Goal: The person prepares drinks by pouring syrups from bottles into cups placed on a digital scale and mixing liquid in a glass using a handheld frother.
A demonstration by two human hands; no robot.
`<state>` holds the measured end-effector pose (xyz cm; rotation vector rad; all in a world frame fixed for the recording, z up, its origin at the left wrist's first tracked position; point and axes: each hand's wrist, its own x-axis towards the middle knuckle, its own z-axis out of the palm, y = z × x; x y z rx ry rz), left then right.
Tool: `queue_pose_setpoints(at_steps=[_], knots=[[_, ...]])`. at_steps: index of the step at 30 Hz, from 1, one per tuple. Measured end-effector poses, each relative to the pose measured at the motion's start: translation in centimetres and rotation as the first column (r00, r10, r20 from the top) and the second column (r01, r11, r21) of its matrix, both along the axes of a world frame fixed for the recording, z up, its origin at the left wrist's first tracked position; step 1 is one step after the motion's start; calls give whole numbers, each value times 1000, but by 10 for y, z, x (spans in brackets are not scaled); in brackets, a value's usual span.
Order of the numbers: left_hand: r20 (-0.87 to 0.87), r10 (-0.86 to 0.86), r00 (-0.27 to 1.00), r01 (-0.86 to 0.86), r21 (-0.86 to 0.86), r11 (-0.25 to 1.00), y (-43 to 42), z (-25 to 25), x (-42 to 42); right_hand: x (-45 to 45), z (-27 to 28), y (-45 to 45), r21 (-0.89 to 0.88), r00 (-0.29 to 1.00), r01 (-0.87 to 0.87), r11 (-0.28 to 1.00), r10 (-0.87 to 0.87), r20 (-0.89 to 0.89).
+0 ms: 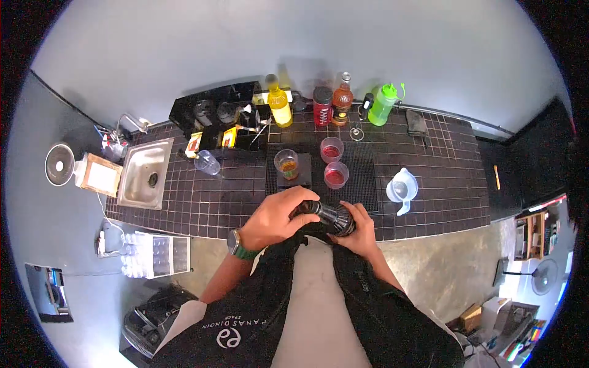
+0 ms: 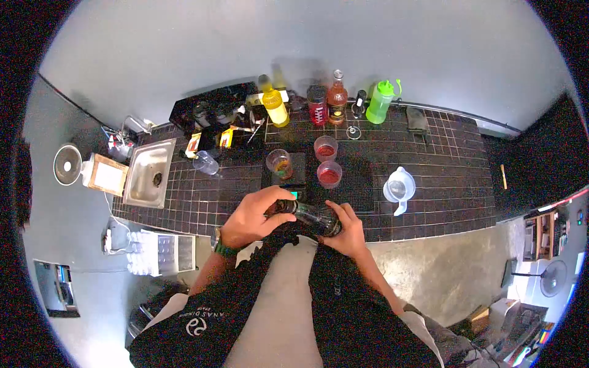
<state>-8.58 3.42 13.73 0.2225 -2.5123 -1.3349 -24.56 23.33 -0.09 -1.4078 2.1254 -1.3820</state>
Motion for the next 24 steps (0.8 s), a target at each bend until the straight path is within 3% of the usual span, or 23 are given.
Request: queue_pose_setpoints(at_steps=[4, 10, 18, 24], knots=[[93, -9, 996, 1, 80, 997, 1, 0, -8, -4, -2, 6, 31, 1000, 21, 999, -21, 14], [-126, -112, 986, 97, -118, 988, -15, -17, -23, -15, -1, 2, 36, 999, 2, 999, -4, 45], [-147, 7, 989, 17, 164, 986, -17, -15, -27, -23, 2, -15, 2, 999, -25, 1000, 25, 41], [-321, 95, 942, -32, 196, 980, -8, -17, -34, -25, 9, -27, -28, 1000, -12, 1000, 13, 23]])
